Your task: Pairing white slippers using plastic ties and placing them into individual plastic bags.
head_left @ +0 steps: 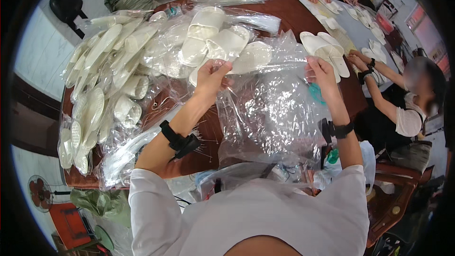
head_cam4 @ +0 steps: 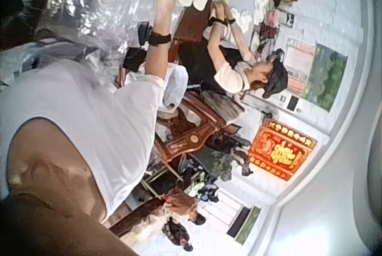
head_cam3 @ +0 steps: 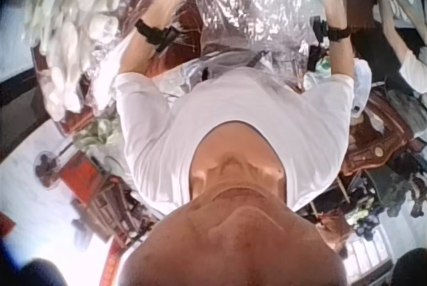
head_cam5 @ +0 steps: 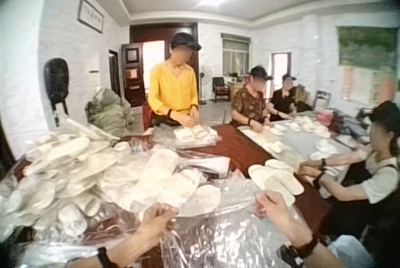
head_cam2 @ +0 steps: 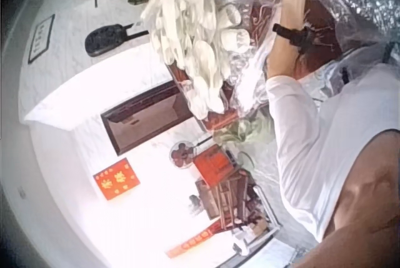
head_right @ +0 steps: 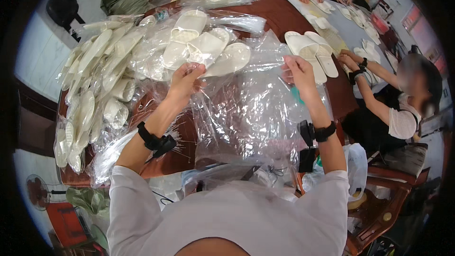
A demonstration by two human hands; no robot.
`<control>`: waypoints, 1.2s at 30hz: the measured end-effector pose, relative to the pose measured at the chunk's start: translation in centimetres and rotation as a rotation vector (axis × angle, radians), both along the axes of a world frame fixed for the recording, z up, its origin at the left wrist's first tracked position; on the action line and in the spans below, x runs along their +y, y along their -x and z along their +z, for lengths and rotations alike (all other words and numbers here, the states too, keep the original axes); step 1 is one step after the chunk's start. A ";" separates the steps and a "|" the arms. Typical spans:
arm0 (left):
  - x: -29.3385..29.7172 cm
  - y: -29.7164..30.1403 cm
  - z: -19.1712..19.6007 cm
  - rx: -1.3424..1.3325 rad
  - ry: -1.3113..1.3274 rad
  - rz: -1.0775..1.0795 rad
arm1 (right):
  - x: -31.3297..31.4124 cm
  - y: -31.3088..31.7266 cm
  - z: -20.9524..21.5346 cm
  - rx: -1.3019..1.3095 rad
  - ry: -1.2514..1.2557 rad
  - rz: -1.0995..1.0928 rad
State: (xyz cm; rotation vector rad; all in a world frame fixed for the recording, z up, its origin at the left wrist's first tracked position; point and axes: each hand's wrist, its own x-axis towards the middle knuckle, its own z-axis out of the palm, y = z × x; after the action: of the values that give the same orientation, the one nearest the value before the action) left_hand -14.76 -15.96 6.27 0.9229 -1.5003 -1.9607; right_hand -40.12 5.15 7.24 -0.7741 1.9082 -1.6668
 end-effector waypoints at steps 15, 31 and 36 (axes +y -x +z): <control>1.9 11.3 -0.5 0.191 0.169 0.172 | 10.9 5.6 -3.0 -0.156 -0.363 0.060; 7.5 11.6 -7.0 -0.292 1.366 -0.826 | 13.8 8.7 -5.8 0.025 -0.373 0.250; 7.0 11.7 -7.8 -0.367 1.324 -0.901 | 16.6 8.2 -4.0 -0.113 -0.541 0.507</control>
State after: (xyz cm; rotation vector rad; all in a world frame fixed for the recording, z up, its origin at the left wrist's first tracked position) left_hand -26.50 -9.00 -1.54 -0.0636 -3.0883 -0.6651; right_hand -48.34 21.74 3.24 -0.8223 1.7665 -0.8216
